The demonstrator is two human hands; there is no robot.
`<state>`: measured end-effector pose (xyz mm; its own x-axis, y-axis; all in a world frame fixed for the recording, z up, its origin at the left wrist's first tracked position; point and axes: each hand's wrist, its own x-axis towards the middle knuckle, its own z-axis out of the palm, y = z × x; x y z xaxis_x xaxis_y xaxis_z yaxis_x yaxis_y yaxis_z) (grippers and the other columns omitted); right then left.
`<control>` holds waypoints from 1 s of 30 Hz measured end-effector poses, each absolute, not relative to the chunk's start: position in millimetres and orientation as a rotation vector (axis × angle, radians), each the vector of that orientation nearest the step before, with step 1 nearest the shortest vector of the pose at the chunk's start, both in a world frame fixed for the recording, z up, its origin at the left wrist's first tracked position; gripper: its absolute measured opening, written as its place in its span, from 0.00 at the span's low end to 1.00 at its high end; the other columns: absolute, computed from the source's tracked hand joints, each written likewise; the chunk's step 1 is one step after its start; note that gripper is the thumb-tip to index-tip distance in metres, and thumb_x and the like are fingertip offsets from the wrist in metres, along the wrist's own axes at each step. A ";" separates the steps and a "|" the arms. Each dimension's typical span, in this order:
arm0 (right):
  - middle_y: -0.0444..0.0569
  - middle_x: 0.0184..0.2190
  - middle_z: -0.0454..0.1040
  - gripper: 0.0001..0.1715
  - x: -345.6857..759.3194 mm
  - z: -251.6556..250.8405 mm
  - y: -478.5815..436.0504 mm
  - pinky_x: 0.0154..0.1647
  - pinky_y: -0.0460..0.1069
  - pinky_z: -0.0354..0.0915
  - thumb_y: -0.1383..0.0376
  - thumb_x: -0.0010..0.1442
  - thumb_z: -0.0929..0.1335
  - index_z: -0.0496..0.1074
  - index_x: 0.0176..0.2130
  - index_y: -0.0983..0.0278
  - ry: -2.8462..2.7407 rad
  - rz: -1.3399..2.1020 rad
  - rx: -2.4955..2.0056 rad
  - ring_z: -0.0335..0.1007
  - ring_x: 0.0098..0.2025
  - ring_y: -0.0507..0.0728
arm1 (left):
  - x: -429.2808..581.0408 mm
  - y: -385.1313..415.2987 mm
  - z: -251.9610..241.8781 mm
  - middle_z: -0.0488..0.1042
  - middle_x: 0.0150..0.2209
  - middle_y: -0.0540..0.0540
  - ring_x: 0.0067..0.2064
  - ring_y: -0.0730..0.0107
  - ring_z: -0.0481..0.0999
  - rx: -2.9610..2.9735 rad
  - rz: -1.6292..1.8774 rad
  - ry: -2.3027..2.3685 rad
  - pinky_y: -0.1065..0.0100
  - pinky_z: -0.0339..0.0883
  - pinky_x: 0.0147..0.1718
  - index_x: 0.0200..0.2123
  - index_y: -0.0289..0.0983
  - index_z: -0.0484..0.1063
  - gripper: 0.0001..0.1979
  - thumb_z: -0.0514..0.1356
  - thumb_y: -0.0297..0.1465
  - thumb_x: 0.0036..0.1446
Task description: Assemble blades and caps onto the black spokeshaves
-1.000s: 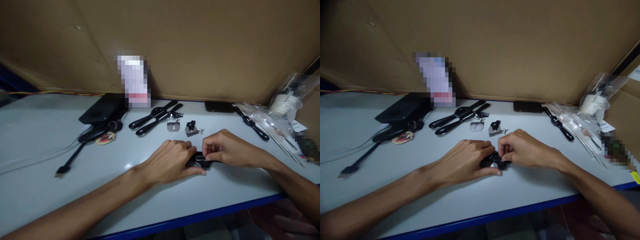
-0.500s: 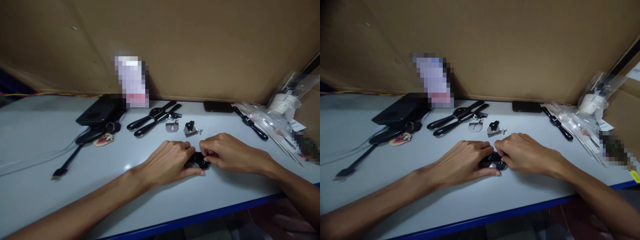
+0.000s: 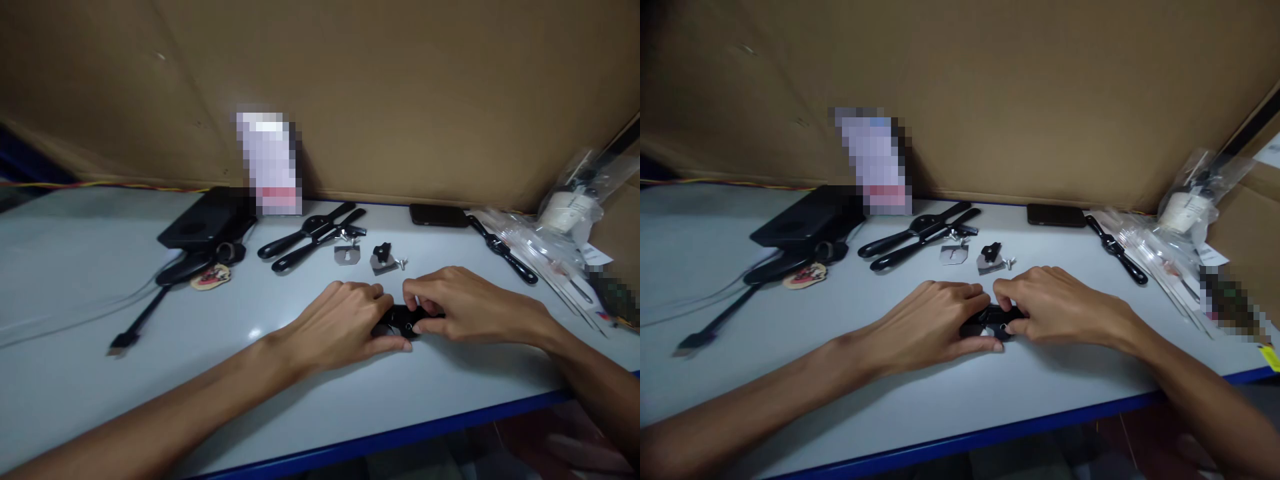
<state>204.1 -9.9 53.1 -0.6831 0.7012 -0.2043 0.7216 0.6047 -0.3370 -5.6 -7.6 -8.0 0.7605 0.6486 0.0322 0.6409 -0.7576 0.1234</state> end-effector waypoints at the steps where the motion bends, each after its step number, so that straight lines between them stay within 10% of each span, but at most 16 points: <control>1: 0.39 0.25 0.67 0.08 203.6 52.4 -9.7 0.29 0.48 0.47 0.68 0.58 0.71 0.66 0.33 0.62 2.760 -0.613 1.239 0.59 0.27 0.51 | -5.7 -7.6 -8.3 0.77 0.33 0.44 0.31 0.59 0.77 2.855 0.116 1.047 0.65 0.53 0.25 0.40 0.34 0.77 0.33 0.53 0.59 0.62; 12: 0.41 0.26 0.72 0.03 212.9 36.7 15.2 0.31 0.47 0.55 0.65 0.63 0.70 0.74 0.36 0.62 2.959 -0.655 1.736 0.65 0.28 0.52 | -5.1 -8.4 -6.6 0.75 0.30 0.44 0.29 0.61 0.75 2.857 0.199 1.048 0.65 0.54 0.24 0.33 0.34 0.75 0.31 0.56 0.59 0.61; 18: 0.49 0.35 0.76 0.16 211.0 2.8 39.1 0.37 0.49 0.59 0.58 0.66 0.68 0.75 0.50 0.65 2.884 -0.333 1.908 0.68 0.34 0.55 | -3.9 -8.3 -4.7 0.76 0.31 0.44 0.29 0.61 0.76 2.859 0.217 1.045 0.64 0.53 0.24 0.32 0.34 0.74 0.30 0.56 0.58 0.62; 25: 0.48 0.33 0.74 0.05 212.4 15.2 29.8 0.36 0.48 0.58 0.71 0.62 0.68 0.75 0.35 0.67 2.874 -0.329 1.725 0.66 0.33 0.53 | -4.0 -8.5 -4.5 0.76 0.30 0.43 0.29 0.60 0.76 2.854 0.201 1.040 0.65 0.54 0.24 0.32 0.34 0.74 0.30 0.56 0.58 0.62; 30: 0.48 0.32 0.76 0.12 220.9 29.2 23.5 0.36 0.48 0.60 0.73 0.61 0.68 0.77 0.45 0.68 2.872 -0.549 1.700 0.69 0.32 0.54 | -3.4 -9.0 -2.9 0.75 0.31 0.43 0.30 0.59 0.76 2.857 0.135 1.065 0.66 0.56 0.25 0.33 0.35 0.74 0.30 0.55 0.58 0.62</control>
